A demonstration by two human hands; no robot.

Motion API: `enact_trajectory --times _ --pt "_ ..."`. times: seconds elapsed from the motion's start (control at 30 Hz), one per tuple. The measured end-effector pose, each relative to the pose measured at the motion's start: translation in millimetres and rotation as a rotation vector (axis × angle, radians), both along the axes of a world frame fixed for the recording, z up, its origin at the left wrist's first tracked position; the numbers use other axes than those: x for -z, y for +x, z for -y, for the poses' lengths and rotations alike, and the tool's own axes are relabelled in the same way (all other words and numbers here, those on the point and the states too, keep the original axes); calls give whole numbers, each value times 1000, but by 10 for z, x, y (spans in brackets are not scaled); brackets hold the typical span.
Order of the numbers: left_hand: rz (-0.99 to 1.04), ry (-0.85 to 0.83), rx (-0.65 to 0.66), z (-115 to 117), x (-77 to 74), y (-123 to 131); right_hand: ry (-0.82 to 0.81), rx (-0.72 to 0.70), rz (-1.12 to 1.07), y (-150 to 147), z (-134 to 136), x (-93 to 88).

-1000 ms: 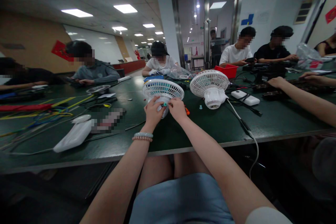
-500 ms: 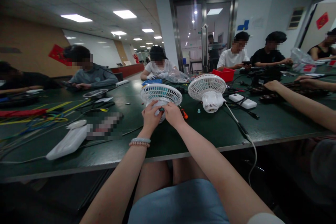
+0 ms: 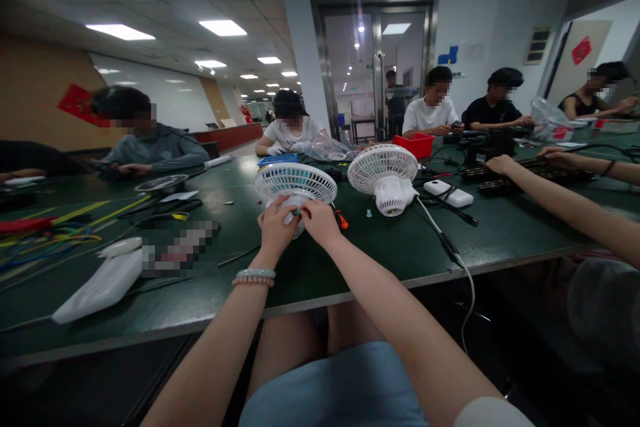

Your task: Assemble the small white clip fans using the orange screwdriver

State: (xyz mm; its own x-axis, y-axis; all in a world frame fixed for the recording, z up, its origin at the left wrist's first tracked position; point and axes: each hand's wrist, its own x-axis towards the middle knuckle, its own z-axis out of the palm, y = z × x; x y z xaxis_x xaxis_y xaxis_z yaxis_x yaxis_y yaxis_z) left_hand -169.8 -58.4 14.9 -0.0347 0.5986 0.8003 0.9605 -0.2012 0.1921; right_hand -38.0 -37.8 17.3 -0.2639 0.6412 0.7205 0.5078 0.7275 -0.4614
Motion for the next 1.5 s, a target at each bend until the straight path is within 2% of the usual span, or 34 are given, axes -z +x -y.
enact_trajectory --times 0.53,1.13,1.4,1.5 --pt "23 -5 16 22 -13 7 -16 1 -84 -35 -76 61" --pt "12 -58 14 65 -25 16 112 -134 -166 6 -102 160" --pt "14 -51 11 66 -12 21 78 -69 -76 24 -49 123" --pt "23 -56 6 61 -15 19 47 68 28 106 -2 61"
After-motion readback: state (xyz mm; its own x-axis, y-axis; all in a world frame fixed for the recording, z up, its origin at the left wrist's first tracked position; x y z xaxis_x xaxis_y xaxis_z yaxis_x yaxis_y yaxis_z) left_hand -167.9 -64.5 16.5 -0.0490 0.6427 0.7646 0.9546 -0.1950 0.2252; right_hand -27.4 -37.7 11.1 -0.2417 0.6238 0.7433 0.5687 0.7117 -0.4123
